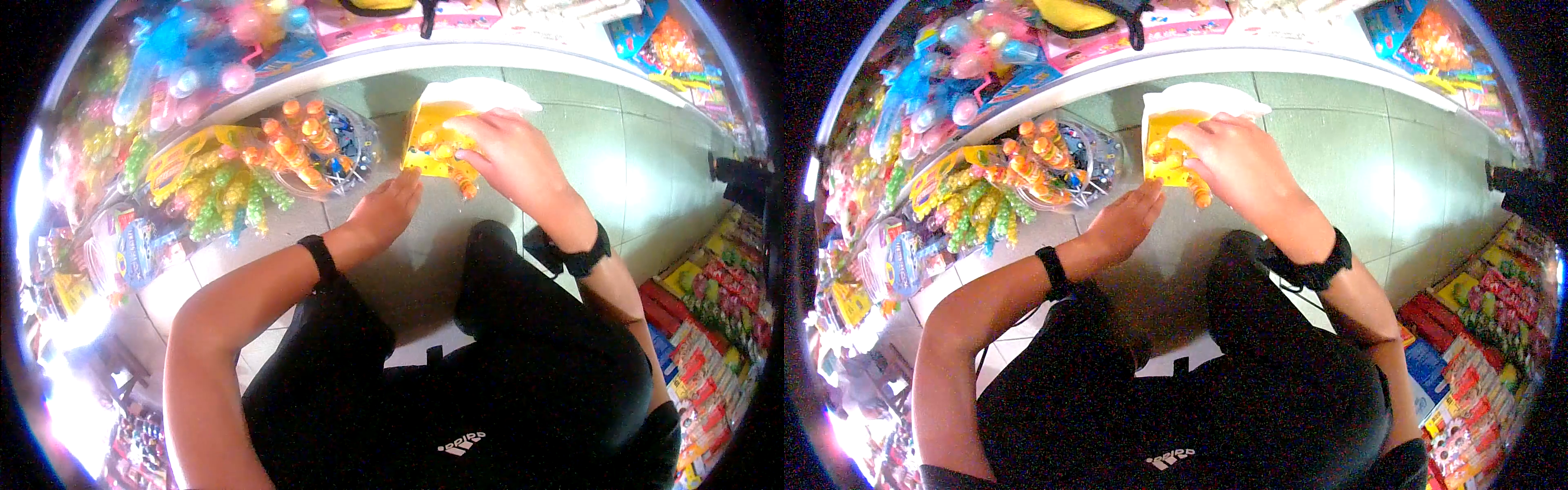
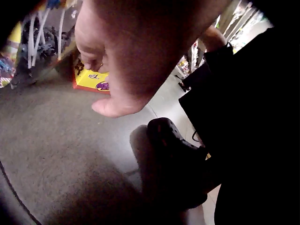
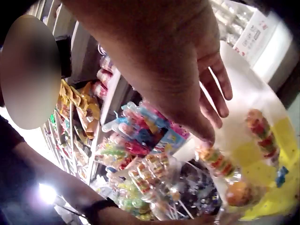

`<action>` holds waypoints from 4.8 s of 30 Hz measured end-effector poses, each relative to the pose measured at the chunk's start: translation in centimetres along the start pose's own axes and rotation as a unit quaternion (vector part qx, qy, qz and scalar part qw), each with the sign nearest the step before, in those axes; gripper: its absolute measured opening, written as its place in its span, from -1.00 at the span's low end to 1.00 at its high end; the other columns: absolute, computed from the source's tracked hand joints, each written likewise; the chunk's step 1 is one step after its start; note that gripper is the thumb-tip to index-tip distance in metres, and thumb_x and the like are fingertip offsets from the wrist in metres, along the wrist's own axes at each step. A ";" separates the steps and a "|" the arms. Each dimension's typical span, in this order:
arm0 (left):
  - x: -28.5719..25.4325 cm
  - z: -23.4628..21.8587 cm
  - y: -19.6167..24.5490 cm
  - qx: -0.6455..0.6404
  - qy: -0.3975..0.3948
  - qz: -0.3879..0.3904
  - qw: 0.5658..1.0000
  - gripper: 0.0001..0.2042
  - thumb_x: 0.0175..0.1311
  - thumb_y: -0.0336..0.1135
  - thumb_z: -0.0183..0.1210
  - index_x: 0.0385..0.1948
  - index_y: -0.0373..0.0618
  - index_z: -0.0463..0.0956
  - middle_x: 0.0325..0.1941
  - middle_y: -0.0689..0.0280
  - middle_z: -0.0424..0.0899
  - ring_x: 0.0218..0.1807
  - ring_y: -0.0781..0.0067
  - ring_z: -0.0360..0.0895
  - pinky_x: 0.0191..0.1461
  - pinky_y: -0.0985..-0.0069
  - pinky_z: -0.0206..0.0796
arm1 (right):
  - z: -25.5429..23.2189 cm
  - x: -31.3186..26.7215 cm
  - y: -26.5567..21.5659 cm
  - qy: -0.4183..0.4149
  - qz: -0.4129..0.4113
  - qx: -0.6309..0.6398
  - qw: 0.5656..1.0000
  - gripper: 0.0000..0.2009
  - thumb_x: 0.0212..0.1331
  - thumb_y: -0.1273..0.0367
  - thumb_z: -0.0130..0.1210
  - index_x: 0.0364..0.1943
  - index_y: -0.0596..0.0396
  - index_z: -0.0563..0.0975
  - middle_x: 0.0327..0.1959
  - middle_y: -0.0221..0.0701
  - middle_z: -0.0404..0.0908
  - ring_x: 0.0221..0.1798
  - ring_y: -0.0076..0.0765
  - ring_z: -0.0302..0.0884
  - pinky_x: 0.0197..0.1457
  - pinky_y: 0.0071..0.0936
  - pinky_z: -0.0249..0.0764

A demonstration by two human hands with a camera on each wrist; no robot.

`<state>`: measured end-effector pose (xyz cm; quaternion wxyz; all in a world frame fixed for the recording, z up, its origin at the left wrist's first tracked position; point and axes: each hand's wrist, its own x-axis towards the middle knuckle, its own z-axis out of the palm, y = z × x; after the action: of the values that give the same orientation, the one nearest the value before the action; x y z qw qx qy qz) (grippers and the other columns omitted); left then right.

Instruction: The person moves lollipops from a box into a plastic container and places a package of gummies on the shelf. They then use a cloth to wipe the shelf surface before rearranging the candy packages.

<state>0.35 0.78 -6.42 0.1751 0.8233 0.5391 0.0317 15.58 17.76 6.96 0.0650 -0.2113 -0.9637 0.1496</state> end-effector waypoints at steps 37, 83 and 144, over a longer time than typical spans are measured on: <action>1.6 -1.7 1.1 0.127 -0.045 -0.043 0.990 -0.47 0.05 -0.41 0.03 0.13 -0.47 0.31 0.38 -0.15 0.12 0.19 0.21 0.34 0.09 0.48 0.33 | -5.5 -1.9 3.1 -0.010 0.100 0.116 0.988 -0.91 0.11 0.40 0.11 -0.35 0.09 0.49 -0.56 -0.16 0.56 -0.48 0.01 0.56 -0.42 -0.22 0.47; 1.9 -1.3 1.6 0.165 -0.060 -0.074 0.982 -0.49 0.10 -0.37 0.02 0.15 -0.39 0.35 0.41 -0.09 0.12 0.23 0.30 0.31 0.05 0.52 0.32 | 0.5 0.3 0.9 0.022 -0.160 -0.130 0.978 -0.79 -0.02 0.32 0.07 -0.30 0.00 0.64 0.09 -0.43 0.45 0.27 -0.30 0.26 0.26 -0.35 0.31; 1.8 -1.4 0.9 0.130 -0.048 -0.048 0.989 -0.47 0.06 -0.41 0.04 0.12 -0.50 0.32 0.39 -0.17 0.10 0.29 0.13 0.26 0.17 0.43 0.33 | -2.5 3.3 2.8 -0.072 -0.085 0.022 0.994 -0.71 -0.02 0.18 0.22 -0.34 0.09 0.53 -0.34 -0.25 0.56 -0.15 -0.08 0.56 -0.09 -0.18 0.49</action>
<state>1.57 2.45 -5.10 0.0936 0.8125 0.5689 -0.0863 14.16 22.25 8.62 0.0124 -0.1163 -0.9768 0.1795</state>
